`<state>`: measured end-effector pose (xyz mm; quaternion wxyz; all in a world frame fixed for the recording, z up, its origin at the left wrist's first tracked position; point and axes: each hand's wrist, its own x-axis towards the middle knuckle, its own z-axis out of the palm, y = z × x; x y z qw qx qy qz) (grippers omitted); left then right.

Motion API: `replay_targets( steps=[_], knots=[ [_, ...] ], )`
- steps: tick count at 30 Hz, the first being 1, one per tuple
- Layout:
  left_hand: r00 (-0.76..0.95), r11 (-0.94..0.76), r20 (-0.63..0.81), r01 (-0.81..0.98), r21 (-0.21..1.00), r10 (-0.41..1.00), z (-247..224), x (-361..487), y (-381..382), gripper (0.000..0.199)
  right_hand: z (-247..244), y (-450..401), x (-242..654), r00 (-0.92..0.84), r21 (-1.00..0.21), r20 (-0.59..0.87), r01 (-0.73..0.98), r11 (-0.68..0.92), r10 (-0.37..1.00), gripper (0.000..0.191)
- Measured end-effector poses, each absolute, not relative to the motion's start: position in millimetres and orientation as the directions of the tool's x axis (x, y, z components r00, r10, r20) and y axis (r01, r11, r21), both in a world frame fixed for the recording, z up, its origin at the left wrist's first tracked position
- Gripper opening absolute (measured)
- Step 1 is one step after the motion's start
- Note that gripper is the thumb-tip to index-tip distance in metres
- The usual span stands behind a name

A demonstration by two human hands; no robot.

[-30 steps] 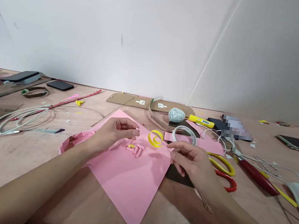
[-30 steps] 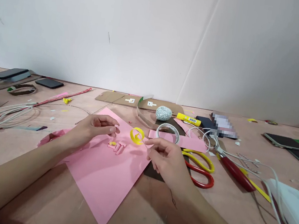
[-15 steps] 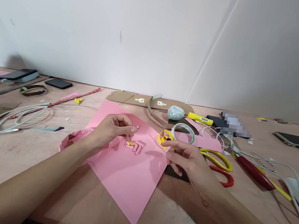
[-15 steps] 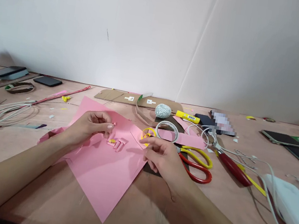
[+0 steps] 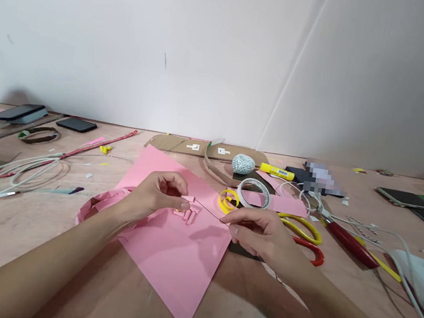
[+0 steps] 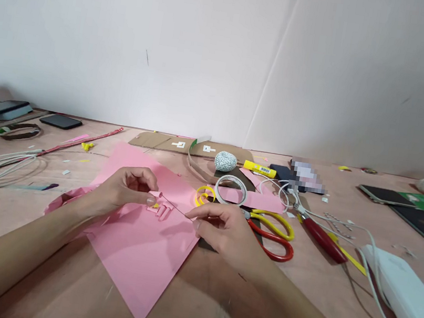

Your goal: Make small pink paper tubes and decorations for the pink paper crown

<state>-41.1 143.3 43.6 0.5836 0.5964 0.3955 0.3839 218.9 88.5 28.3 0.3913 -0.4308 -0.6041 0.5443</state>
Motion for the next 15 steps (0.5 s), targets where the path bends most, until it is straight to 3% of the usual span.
replay_targets(
  steps=[10, 15],
  knots=[
    [0.549, -0.087, 0.008, 0.118, 0.989, 0.836, 48.0, -35.9, 136.2, 0.008, 23.8, 89.3, 219.6, -0.354, -0.987, 0.002, 0.152, 0.059, 0.935, 0.017],
    [0.527, -0.186, -0.01, 0.319, 0.929, 0.85, 48.2, -35.9, 133.8, 0.005, 26.8, 90.0, 219.1, -0.408, -0.981, -0.017, 0.185, 0.065, 0.913, 0.015]
  ],
)
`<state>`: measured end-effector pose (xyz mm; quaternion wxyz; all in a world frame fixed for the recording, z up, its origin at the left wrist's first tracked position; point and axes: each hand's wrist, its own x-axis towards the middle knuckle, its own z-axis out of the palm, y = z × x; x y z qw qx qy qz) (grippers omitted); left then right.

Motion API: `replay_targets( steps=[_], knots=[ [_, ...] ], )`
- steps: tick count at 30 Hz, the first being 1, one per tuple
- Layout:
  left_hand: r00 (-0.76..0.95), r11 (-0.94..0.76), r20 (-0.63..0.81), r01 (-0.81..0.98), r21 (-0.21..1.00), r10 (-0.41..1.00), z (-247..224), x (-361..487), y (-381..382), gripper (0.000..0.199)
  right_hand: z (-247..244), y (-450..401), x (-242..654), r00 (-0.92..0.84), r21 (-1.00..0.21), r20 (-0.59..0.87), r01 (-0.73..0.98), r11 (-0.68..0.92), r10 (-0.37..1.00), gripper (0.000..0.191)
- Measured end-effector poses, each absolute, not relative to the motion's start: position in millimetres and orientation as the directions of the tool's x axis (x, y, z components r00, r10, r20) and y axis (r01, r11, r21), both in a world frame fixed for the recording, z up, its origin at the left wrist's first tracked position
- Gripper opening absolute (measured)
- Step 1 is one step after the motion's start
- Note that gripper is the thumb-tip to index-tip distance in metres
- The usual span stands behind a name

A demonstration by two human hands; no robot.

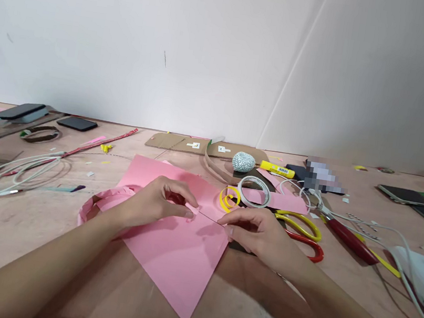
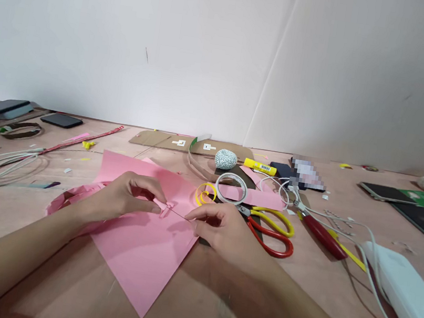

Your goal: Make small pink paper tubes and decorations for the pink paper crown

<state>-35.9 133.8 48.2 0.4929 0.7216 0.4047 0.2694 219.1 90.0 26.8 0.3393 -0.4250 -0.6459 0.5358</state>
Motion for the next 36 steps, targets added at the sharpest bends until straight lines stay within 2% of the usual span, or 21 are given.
replay_targets(
  steps=[2, 5, 9, 16, 20, 25, 27, 32, 36],
  knots=[
    [0.514, -0.241, 0.006, 0.392, 0.888, 0.858, 47, -33, 131, 0.007, 26, 90, 218, -0.393, -0.98, -0.008, 0.185, 0.07, 0.92, 0.011],
    [0.518, -0.273, 0.048, 0.369, 0.888, 0.854, 47, -24, 123, 0.007, 24, 90, 215, -0.363, -0.99, -0.005, 0.136, 0.048, 0.932, 0.009],
    [0.517, -0.199, 0.033, 0.268, 0.943, 0.855, 47, -11, 112, 0.011, 21, 89, 210, -0.345, -0.998, -0.001, 0.052, 0.018, 0.939, 0.016],
    [0.434, -0.103, 0.02, 0.167, 0.981, 0.901, 36, -13, 118, 0.029, 19, 91, 209, -0.337, -0.998, -0.015, 0.069, 0.008, 0.941, 0.015],
    [0.416, -0.101, 0.043, 0.119, 0.988, 0.908, 35, -15, 121, 0.021, 20, 91, 208, -0.336, -0.998, -0.025, 0.064, -0.004, 0.942, 0.015],
    [0.428, -0.081, 0.011, 0.144, 0.986, 0.904, 39, -6, 114, 0.015, 21, 91, 205, -0.338, -0.999, -0.02, 0.054, -0.002, 0.941, 0.013],
    [0.357, -0.105, 0.05, 0.137, 0.985, 0.933, 43, -7, 115, 0.017, 19, 92, 205, -0.325, -0.999, -0.003, 0.05, 0.014, 0.946, 0.013],
    [0.034, -0.229, 0.226, 0.112, 0.967, 0.973, 59, -27, 131, 0.017, 15, 98, 209, -0.259, -0.999, 0.018, 0.029, 0.026, 0.966, 0.014],
    [-0.089, -0.204, 0.211, 0.076, 0.976, 0.974, 60, -36, 141, 0.021, 13, 99, 209, -0.237, -1.0, -0.005, 0.031, 0.002, 0.971, 0.015]
  ],
)
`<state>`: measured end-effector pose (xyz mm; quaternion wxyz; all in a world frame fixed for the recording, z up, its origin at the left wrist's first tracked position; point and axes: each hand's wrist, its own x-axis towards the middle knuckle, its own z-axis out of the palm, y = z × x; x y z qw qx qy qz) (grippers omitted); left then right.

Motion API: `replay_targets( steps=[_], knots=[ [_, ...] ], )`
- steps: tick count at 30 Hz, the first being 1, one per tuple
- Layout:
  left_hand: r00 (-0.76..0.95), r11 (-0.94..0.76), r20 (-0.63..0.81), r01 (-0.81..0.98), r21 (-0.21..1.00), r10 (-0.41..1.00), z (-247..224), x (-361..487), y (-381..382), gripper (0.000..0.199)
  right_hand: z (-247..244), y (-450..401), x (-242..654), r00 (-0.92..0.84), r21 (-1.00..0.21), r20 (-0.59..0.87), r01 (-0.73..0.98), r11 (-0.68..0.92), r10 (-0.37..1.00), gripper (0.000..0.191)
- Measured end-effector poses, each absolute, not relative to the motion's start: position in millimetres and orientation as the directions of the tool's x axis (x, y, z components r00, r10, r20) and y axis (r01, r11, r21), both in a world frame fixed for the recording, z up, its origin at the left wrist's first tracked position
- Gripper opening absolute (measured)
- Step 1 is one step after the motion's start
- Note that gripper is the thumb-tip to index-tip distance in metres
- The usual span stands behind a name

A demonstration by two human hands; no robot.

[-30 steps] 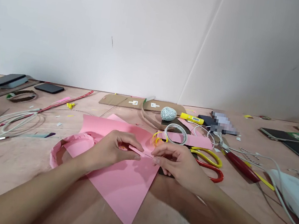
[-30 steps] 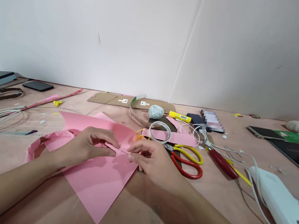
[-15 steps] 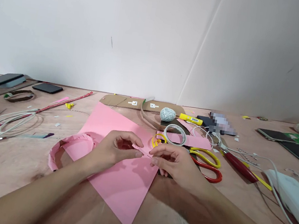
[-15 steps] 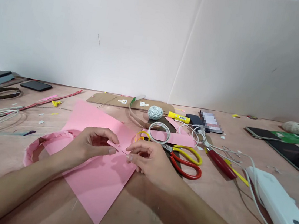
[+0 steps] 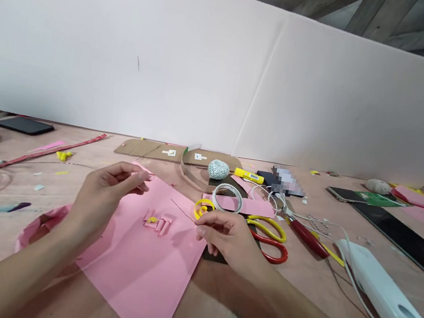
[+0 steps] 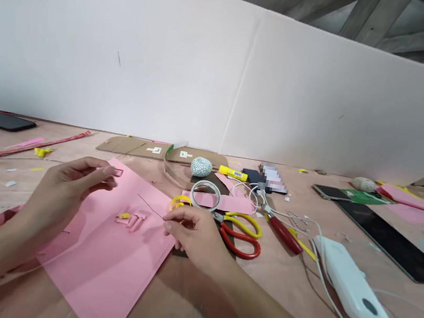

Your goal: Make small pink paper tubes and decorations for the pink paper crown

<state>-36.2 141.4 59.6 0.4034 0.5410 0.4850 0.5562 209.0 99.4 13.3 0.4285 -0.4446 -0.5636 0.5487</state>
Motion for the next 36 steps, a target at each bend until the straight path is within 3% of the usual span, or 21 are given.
replay_targets(
  steps=[13, 22, 30, 36],
  knots=[
    [0.13, 0.072, -0.067, -0.035, 0.997, 0.989, 45, -26, 134, 0.038, 13, 100, 208, -0.229, -0.997, -0.035, 0.076, -0.018, 0.973, 0.02],
    [0.254, 0.027, -0.022, -0.016, 1.0, 0.967, 36, -19, 128, 0.041, 12, 99, 208, -0.232, -0.996, -0.032, 0.083, -0.013, 0.972, 0.02],
    [0.263, 0.032, -0.02, -0.041, 0.999, 0.965, 37, -17, 128, 0.035, 15, 98, 209, -0.238, -0.987, -0.037, 0.161, 0.002, 0.971, 0.017],
    [0.174, 0.089, -0.081, -0.036, 0.995, 0.981, 36, -19, 129, 0.03, 11, 101, 214, -0.229, -0.982, -0.028, 0.189, 0.016, 0.973, 0.019]
  ],
)
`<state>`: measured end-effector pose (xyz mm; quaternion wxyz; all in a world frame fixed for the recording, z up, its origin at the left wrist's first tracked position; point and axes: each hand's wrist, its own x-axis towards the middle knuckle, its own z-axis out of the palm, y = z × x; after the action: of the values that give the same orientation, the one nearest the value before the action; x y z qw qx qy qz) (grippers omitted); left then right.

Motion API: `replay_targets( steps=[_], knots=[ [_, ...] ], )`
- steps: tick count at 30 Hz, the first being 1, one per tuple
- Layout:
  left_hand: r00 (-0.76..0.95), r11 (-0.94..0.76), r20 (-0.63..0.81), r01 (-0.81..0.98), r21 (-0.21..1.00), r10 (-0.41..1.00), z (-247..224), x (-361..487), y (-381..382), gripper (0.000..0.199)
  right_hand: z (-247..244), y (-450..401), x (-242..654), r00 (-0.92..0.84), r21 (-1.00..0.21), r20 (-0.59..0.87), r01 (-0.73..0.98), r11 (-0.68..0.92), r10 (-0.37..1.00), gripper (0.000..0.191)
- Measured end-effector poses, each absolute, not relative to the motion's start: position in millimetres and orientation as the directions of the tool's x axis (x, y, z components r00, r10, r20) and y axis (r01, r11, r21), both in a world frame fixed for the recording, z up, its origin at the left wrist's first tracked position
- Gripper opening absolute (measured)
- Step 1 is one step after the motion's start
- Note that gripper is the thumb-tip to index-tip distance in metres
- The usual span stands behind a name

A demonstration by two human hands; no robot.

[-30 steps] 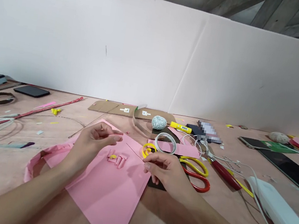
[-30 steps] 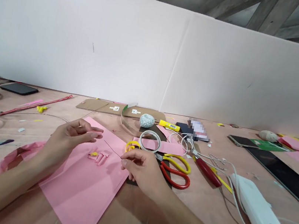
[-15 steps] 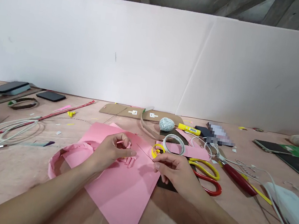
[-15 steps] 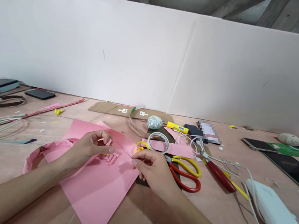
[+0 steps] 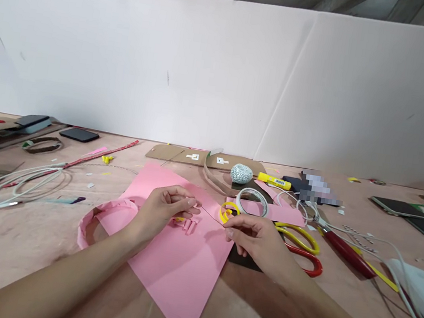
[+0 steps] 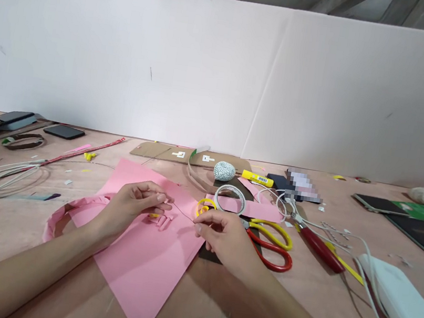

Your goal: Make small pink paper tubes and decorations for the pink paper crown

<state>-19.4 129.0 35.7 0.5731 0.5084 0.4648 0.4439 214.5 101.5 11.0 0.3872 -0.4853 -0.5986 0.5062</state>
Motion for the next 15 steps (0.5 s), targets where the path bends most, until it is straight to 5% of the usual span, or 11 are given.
replay_targets(
  steps=[15],
  knots=[
    [0.122, 0.128, -0.115, -0.11, 0.986, 0.986, 30.9, -16.9, 129.8, 0.032, 11.1, 98.8, 209.5, -0.277, -0.991, -0.015, 0.135, 0.024, 0.961, 0.019]
  ],
)
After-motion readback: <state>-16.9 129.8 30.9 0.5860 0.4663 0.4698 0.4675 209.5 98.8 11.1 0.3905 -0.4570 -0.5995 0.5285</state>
